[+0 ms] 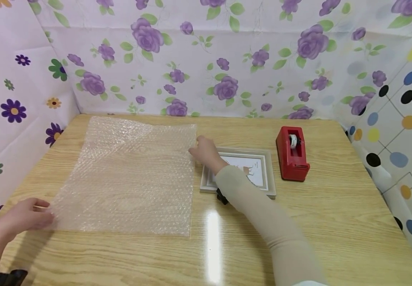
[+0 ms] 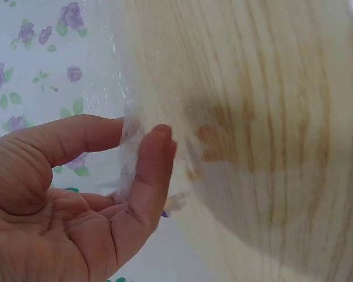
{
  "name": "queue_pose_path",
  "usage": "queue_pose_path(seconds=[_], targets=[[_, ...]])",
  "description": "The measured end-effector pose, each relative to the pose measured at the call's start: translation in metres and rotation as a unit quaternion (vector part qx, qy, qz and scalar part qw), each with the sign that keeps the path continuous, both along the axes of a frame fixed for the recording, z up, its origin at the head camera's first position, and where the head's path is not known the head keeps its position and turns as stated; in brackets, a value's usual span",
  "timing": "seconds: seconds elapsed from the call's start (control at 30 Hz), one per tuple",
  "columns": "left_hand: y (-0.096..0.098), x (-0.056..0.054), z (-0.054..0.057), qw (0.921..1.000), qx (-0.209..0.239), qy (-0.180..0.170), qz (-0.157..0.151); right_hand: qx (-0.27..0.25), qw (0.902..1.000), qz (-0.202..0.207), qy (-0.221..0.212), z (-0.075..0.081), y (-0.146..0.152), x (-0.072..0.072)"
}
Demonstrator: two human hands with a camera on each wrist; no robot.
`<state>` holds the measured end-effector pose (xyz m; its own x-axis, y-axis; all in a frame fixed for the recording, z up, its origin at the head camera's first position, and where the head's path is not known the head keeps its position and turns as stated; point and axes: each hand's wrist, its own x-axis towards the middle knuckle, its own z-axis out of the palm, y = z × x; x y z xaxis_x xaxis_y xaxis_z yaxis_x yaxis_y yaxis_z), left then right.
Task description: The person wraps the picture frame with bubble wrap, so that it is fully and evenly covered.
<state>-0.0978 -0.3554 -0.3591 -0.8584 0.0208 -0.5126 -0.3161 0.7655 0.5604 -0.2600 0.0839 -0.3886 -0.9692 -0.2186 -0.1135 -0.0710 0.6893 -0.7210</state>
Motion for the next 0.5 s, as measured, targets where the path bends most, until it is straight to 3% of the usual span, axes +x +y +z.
queue_pose_path(seconds=[0.27, 0.5], targets=[[-0.0006, 0.0019, -0.0069, 0.9998, 0.005, 0.020, 0.002, 0.004, 0.9999, 0.005, -0.011, -0.0049, -0.0048, 0.0026], [-0.0026, 0.0007, -0.0058, 0.9995, -0.014, 0.027, -0.011, -0.044, 0.9988, -0.021, -0.006, -0.0066, -0.0037, 0.0028]])
